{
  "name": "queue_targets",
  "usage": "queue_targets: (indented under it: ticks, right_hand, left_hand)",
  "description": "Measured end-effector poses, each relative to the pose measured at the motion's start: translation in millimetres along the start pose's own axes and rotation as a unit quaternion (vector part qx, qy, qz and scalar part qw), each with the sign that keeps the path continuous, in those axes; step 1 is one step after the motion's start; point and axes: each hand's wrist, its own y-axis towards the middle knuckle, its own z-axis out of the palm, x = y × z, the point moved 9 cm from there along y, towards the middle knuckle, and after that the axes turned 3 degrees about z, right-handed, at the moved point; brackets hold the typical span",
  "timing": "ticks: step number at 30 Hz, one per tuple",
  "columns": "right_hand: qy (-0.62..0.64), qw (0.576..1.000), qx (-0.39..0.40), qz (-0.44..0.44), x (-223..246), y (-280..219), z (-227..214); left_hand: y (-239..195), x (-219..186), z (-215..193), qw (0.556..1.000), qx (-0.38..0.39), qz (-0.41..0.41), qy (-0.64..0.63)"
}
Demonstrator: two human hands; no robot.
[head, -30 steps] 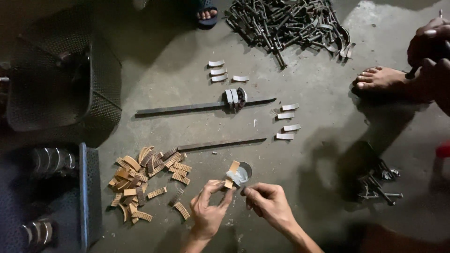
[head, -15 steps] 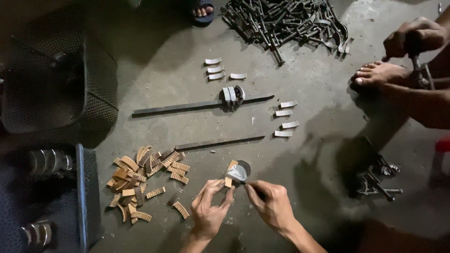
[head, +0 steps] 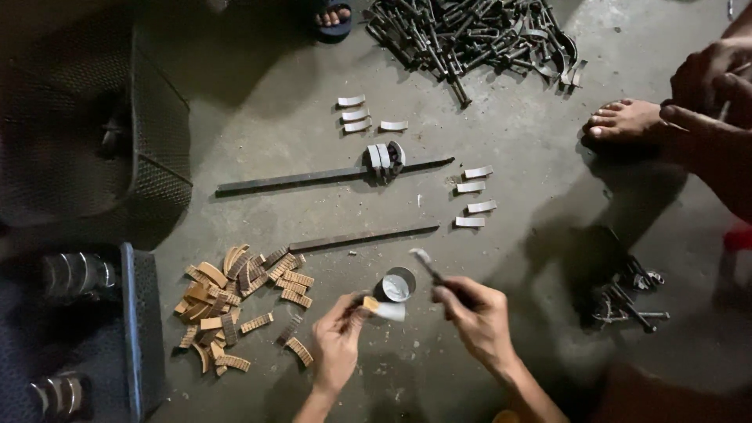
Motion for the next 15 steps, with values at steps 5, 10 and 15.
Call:
queue_targets:
  ticks: [5, 10, 15]
  right_hand:
    - [0.087, 0.978, 0.189, -0.031, 16, -4, 57]
    - [0.097, 0.977, 0.173, 0.077, 14, -1, 60]
    - [0.080, 0.990, 0.099, 0.067, 5, 5, 42]
  left_hand:
    - [-12, 25, 67, 0.867, 0.201, -0.173, -0.423]
    - [-15, 18, 55, 0.921, 0.144, -0.145, -0.333]
    - [-24, -9, 25, 0.997, 0.045, 0.015, -0.067]
